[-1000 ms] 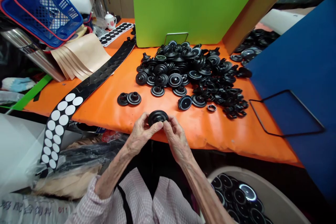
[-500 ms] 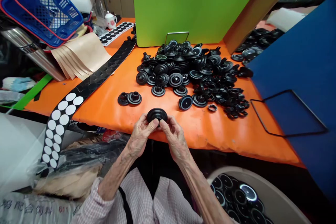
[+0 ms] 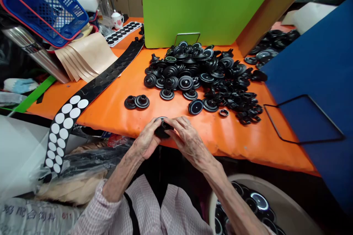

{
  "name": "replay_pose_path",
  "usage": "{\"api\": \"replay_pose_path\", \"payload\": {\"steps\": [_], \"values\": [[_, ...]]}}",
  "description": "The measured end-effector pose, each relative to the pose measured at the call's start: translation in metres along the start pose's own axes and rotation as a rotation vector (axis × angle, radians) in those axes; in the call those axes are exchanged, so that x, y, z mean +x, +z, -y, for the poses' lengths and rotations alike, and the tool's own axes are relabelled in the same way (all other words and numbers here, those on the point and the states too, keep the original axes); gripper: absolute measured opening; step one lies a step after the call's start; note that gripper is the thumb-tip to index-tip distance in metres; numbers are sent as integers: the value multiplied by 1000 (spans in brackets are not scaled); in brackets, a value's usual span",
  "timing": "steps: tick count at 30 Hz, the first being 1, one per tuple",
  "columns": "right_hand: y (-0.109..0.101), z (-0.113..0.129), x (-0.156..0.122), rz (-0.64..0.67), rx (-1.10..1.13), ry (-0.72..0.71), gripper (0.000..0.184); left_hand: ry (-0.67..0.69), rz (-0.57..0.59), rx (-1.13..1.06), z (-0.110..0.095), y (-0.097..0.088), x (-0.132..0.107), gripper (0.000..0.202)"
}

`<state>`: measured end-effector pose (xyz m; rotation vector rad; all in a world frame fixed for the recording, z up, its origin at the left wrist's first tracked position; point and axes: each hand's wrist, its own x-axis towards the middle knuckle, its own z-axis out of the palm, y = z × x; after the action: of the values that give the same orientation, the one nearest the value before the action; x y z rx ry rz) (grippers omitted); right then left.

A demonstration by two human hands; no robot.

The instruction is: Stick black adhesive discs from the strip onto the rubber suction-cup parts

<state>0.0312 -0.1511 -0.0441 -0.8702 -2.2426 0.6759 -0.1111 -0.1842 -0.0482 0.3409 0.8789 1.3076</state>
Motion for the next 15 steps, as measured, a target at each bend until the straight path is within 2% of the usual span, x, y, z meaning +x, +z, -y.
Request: {"api": "replay_pose_path", "payload": {"steps": [3, 7, 9, 11, 13, 15], "values": [[12, -3, -2, -75, -32, 11, 20, 28, -34, -20, 5, 3, 1, 10], [23, -2, -8, -207, 4, 122, 16, 36, -39, 10, 6, 4, 1, 11], [21, -1, -9, -179, 107, 179, 24, 40, -24, 52, 4, 3, 1, 11], [15, -1, -8, -95, 191, 193, 34, 26, -14, 89, 2, 3, 2, 11], [12, -2, -7, -60, 170, 173, 31, 17, -16, 114, 2, 3, 3, 11], [12, -3, -6, -101, 88, 170, 24, 23, -36, 133, 2, 4, 3, 11]]}}
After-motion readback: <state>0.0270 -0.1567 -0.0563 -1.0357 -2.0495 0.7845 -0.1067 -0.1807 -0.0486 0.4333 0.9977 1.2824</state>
